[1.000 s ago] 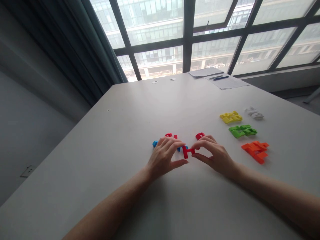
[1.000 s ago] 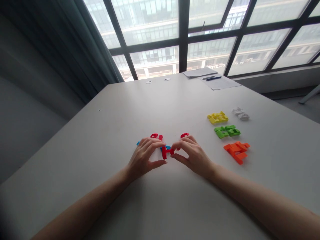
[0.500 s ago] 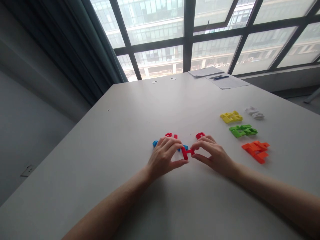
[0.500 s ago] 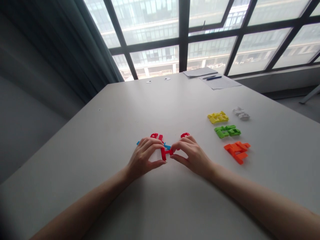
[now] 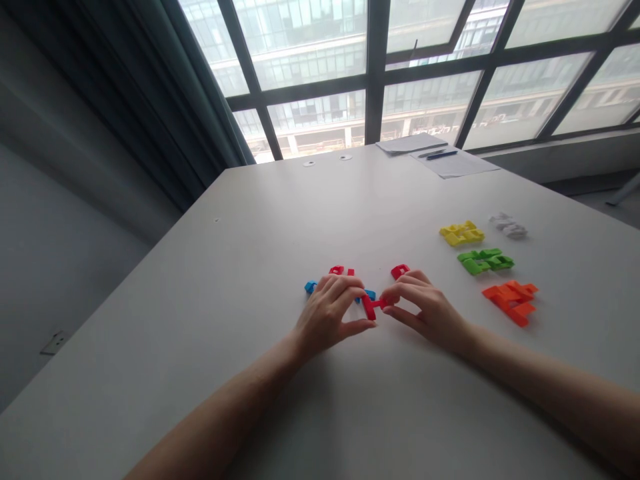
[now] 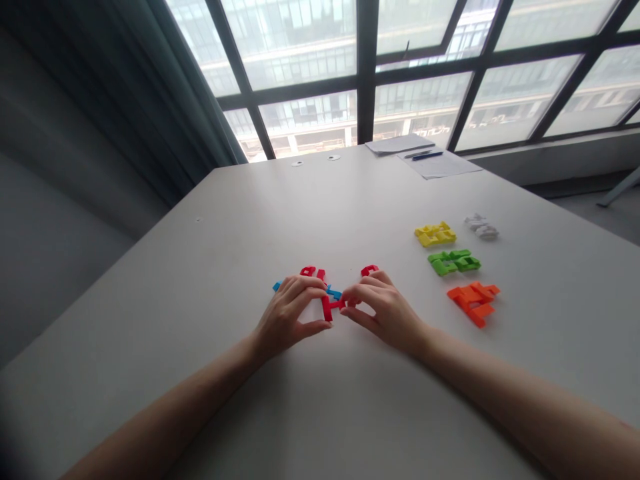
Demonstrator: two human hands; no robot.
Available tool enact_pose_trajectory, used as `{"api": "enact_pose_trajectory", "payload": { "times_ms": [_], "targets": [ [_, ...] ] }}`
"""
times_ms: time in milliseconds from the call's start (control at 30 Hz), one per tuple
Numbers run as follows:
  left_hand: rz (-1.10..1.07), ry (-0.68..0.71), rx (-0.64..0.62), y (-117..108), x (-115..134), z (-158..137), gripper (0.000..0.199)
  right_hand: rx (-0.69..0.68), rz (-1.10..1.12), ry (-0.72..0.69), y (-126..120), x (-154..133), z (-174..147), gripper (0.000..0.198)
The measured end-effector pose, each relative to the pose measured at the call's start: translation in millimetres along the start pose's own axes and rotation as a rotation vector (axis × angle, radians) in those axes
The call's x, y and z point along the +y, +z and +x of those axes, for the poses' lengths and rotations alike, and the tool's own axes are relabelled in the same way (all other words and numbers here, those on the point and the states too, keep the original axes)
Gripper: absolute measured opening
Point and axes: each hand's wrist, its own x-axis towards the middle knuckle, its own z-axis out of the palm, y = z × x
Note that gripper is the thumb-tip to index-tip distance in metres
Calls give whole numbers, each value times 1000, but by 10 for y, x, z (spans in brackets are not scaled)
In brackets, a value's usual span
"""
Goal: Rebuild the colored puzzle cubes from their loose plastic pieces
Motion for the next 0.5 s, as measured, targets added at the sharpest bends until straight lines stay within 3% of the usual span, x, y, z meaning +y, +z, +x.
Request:
{"api": "enact_pose_trajectory", "payload": {
  "times_ms": [267,367,500],
  "targets": [
    [1,-4,-23,5,-18,-17,35,-68,-108,-52,-58,9,17,8],
    [-12,-71,-36,4,-23,-18,40,-52,-141,-18,-280,34,100,12],
    [-45,-171,-58,6,-25,-14,30,45,-172,125,-814,161,141,21]
  ]
}}
